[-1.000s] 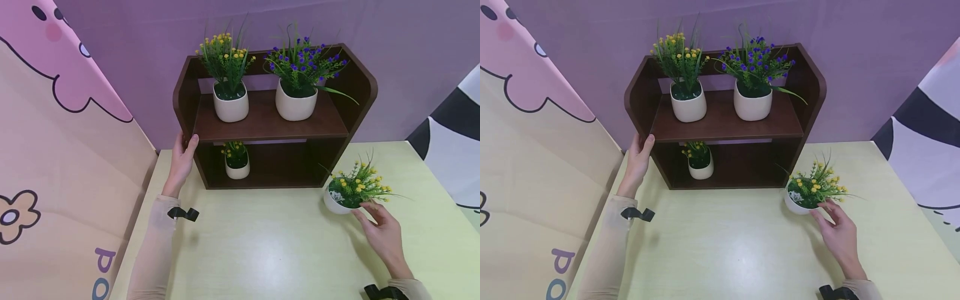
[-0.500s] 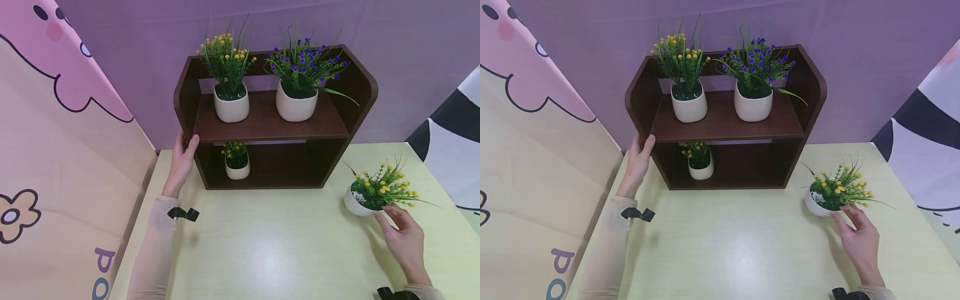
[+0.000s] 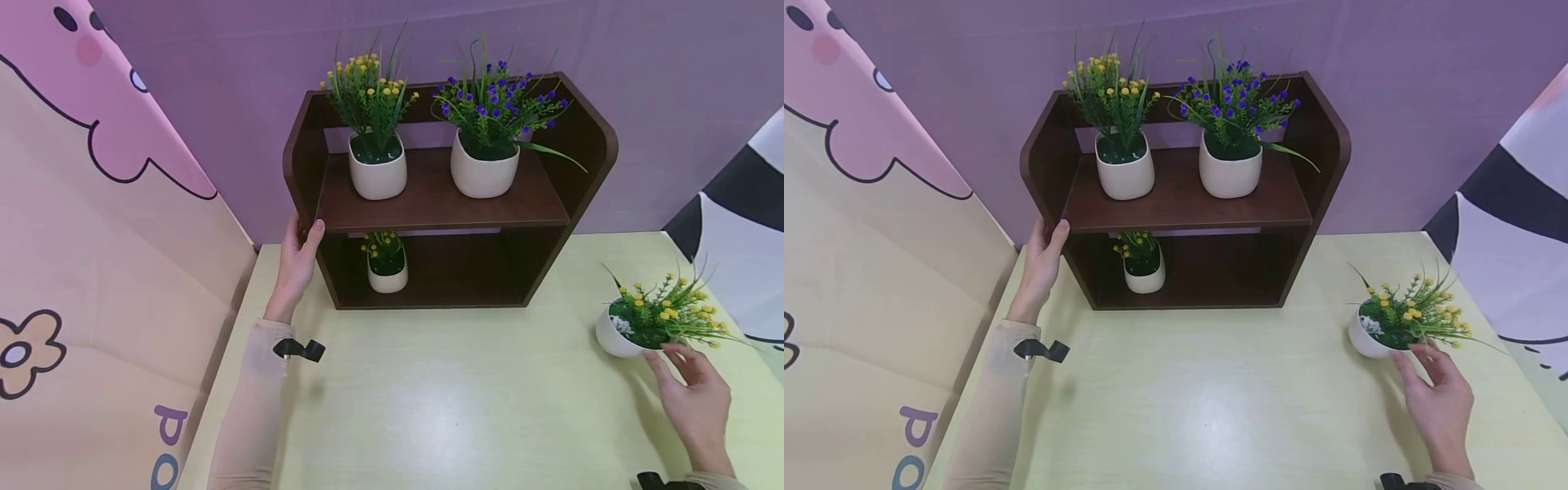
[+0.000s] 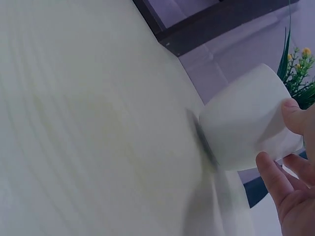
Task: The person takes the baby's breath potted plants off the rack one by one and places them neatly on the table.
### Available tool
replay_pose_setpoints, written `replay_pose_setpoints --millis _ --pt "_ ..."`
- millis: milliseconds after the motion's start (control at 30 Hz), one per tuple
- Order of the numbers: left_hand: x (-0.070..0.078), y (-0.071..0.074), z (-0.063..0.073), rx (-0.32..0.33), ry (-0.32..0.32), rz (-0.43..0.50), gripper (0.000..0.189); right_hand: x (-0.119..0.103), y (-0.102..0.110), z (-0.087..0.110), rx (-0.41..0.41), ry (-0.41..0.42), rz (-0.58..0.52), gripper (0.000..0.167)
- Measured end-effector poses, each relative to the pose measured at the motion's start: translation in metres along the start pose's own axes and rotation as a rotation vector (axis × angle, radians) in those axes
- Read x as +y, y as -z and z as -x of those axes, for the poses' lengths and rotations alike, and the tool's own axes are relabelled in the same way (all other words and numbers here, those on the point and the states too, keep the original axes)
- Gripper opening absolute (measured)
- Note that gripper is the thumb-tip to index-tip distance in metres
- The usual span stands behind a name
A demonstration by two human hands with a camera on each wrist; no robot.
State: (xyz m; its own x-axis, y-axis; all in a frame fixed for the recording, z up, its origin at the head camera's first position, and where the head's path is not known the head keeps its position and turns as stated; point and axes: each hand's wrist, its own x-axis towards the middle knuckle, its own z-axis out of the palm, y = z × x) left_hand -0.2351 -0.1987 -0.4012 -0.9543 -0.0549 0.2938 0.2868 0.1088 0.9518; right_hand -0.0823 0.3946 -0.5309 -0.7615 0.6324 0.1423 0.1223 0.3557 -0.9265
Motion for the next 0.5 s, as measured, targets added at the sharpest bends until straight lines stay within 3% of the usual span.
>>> replay_pose_setpoints --millis 167,367,500 --pt "-0.001 0.000 -0.001 0.002 0.013 0.002 0.052 0.007 0.008 -0.005 0.036 0.005 0.003 0.025" --pt "-0.002 0.000 -0.001 0.003 0.017 0.006 0.052 0.011 0.017 -0.012 0.072 -0.095 0.005 0.024" --pt "-0.002 0.000 -0.001 0.002 0.015 0.006 0.052 0.013 0.020 -0.015 0.085 -0.096 -0.006 0.025"
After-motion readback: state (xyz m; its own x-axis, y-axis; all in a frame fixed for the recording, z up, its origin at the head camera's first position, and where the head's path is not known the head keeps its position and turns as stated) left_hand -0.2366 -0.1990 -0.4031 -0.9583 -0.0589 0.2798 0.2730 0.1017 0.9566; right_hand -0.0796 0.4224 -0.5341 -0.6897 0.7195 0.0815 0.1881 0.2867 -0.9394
